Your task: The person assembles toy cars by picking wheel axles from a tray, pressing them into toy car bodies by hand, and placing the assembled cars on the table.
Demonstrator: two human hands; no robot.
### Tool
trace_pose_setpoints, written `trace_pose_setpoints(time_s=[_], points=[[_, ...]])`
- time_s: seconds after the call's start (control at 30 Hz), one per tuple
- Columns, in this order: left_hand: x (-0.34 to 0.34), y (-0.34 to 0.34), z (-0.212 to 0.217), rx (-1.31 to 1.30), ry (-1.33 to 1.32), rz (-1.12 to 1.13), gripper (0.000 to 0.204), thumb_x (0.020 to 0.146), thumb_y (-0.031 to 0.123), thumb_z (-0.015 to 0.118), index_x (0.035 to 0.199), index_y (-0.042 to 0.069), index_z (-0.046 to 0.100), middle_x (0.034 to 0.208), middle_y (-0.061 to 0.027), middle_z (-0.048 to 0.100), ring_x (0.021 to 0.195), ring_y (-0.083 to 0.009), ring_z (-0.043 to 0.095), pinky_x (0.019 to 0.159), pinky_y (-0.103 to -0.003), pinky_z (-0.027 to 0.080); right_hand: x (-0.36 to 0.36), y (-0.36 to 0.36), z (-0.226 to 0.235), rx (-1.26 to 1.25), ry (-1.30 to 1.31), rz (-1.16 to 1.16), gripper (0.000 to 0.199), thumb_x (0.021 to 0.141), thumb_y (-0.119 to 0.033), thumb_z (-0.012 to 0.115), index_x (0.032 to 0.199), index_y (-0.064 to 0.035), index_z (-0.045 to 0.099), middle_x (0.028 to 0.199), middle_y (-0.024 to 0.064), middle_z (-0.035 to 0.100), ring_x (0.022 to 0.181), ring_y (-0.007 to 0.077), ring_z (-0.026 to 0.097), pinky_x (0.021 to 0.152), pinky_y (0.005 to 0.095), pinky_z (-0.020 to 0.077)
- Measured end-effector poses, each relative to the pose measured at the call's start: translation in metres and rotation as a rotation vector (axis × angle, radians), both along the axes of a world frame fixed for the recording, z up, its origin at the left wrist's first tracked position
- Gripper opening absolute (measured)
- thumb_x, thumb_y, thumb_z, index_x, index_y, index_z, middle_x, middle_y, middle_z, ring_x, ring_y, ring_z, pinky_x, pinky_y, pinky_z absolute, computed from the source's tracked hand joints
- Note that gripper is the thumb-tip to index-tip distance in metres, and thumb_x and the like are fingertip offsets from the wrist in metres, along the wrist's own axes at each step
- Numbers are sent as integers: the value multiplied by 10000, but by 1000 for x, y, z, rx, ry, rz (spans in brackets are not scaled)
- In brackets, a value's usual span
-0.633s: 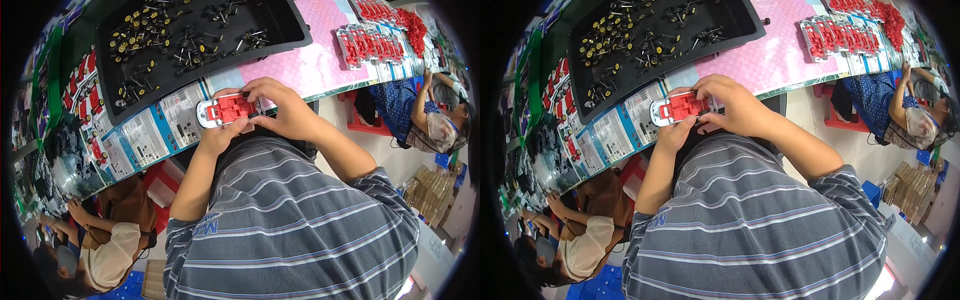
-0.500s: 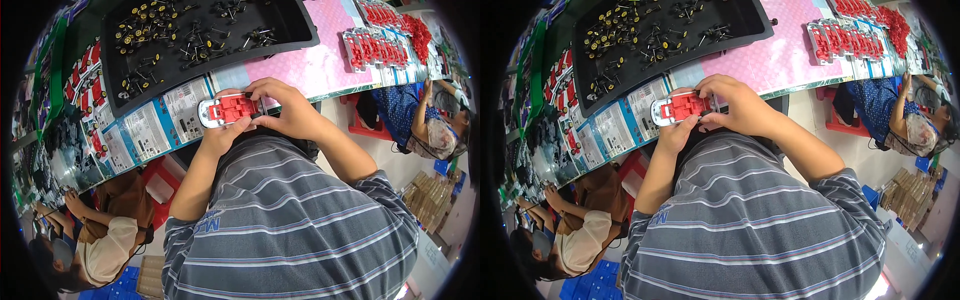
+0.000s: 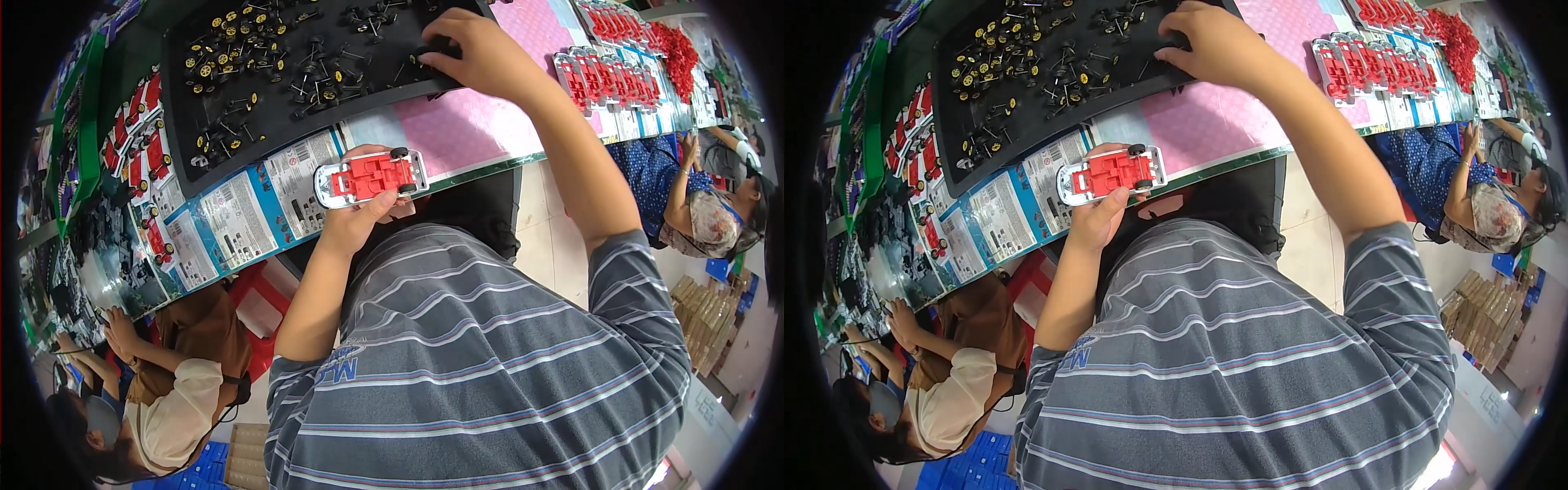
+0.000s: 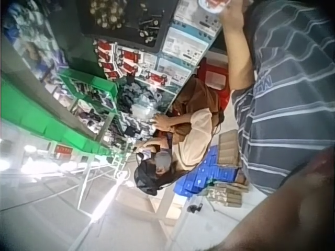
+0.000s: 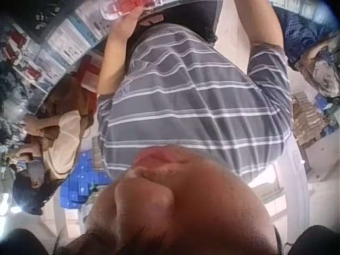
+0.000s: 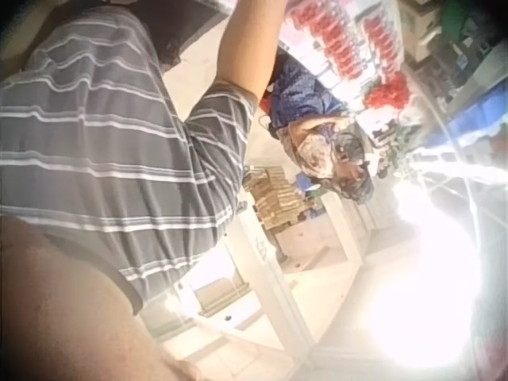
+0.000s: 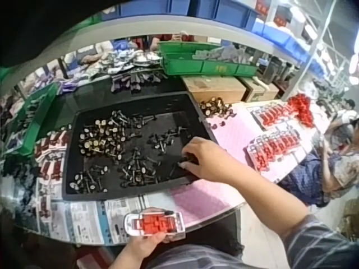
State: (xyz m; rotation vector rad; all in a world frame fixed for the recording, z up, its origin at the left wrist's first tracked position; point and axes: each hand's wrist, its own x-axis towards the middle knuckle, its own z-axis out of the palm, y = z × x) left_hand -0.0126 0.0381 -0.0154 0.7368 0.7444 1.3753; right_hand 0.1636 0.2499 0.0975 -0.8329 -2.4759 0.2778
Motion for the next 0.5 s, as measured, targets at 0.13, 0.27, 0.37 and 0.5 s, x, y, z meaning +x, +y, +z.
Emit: trace_pose_setpoints(time_s=[0.13,0.27,0.37,0.5], points=[[2,1,-1,1,-5,11,606,869,161,766,1356,21,436,1167,-110,643,1002,-173,675,858,-311,576,-20,27,-21,-290,-368,-84,312,842,-283,769,934,8,706,858,169,696,816,324,685,751,374,537],[4,2,1,-7,18,51,610,861,172,780,1350,24,446,1166,-104,644,1002,-167,674,852,-308,578,-29,45,-36,-335,-480,-28,274,814,-253,784,880,5,717,848,179,695,784,322,677,722,404,525],[2,2,0,-20,-10,39,608,854,162,785,1346,27,454,1152,-97,643,997,-163,672,844,-311,583,-19,54,-49,-250,-408,-28,274,802,-245,791,866,6,703,859,173,683,816,324,666,738,407,517],[-1,1,-3,-51,-8,27,592,850,130,777,1342,35,463,1140,-90,640,1006,-166,670,834,-311,588,-29,33,-11,-285,-325,33,132,797,-120,703,834,4,673,899,221,649,901,371,632,793,426,514]])
